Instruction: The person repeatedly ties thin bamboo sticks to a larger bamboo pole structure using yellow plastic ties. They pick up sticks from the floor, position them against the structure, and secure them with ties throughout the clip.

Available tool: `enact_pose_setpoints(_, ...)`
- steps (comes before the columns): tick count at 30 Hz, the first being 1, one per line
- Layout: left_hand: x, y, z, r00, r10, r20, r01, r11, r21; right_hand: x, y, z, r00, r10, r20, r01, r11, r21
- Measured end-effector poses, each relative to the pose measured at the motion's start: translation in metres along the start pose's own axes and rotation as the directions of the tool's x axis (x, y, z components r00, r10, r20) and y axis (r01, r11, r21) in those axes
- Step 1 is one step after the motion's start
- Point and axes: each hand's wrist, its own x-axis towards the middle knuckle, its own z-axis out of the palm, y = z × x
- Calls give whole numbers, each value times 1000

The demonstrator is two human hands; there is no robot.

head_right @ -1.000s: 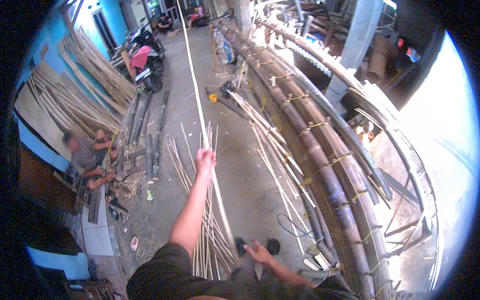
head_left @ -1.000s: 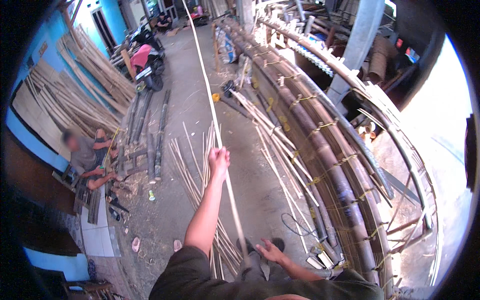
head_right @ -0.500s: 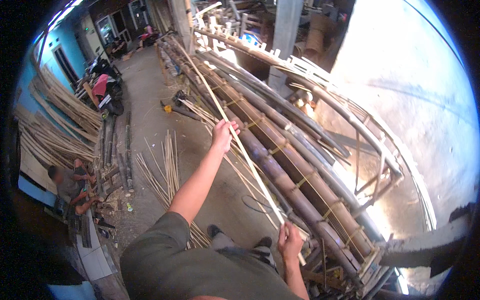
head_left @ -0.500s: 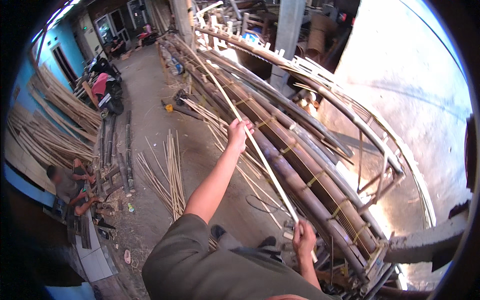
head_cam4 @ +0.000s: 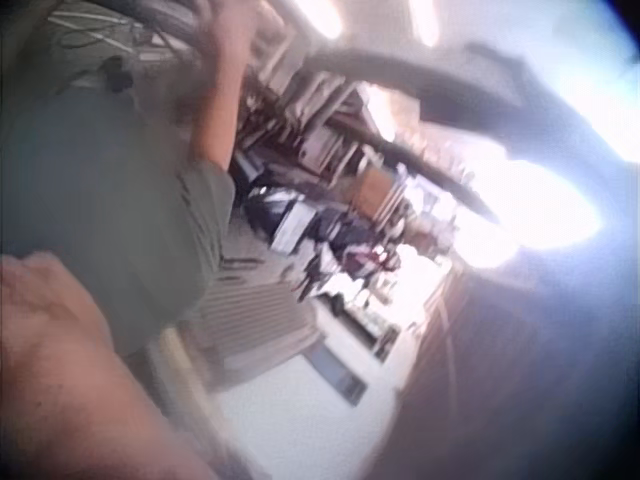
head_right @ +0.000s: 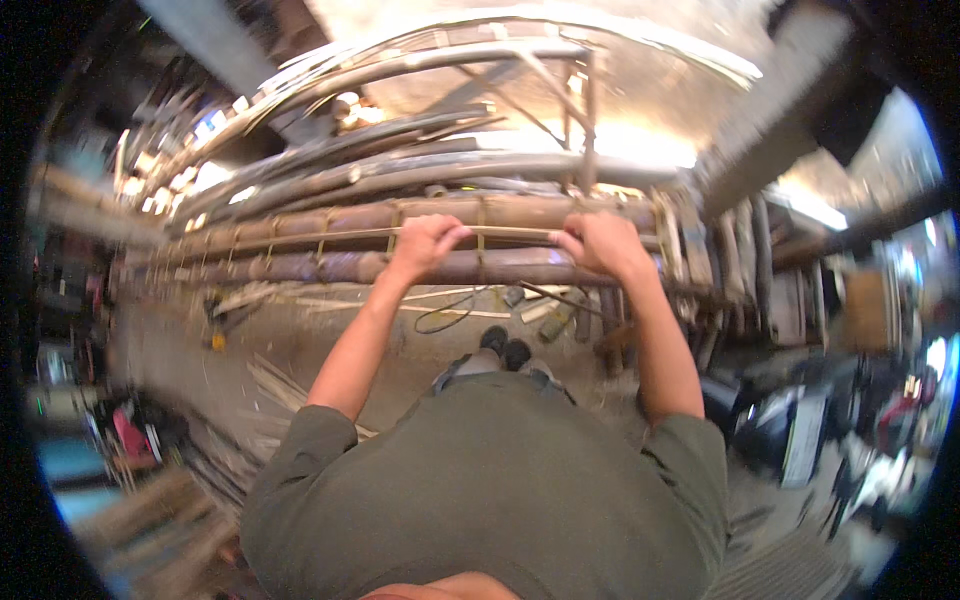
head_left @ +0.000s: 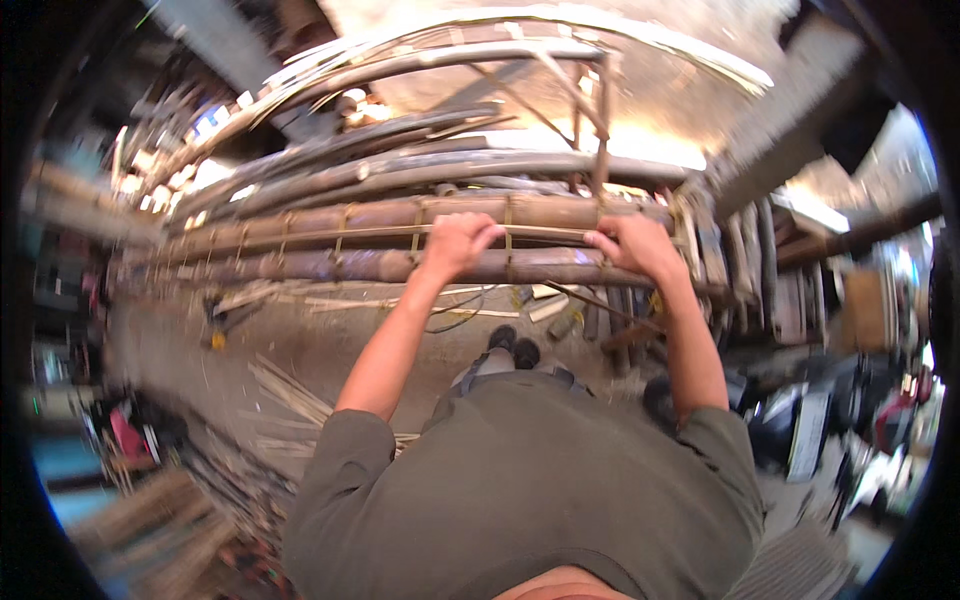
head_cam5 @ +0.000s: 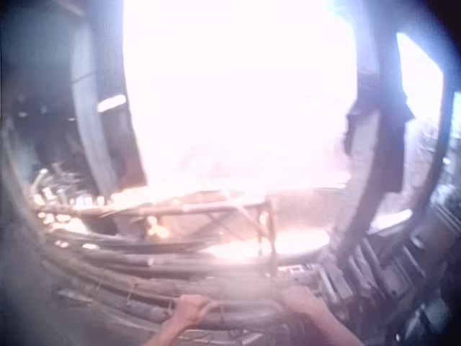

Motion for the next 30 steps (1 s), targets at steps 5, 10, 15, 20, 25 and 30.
enact_pose_setpoints(5, 40, -4, 16, 953, -51, 299, 58, 998, -15, -32, 16, 4, 956, 114, -270, -170, 966, -197)
enact_pose_setpoints(10, 53, -17, 39, 900, 11, 436, 2, 1000, -29, -17, -14, 27, 900, 410, -149, -433, 879, -199)
enact_pose_setpoints(15, 74, -19, 39, 785, 72, 615, 100, 966, -240, -10, 31, 39, 901, 325, -289, -391, 897, -209)
enact_pose_setpoints(20, 89, -10, 90, 857, 263, 442, -132, 943, -305, -27, 16, 82, 594, 408, -693, -190, 909, 371)
enact_pose_setpoints(25, 98, -5, 119, 799, 191, 570, -74, 972, -222, -56, -10, 149, 593, 765, -253, -216, 453, 865)
enact_pose_setpoints(30, 108, -3, 120, 690, 185, 700, -130, 983, -131, -63, -3, 197, 711, 703, 12, -94, 78, 993)
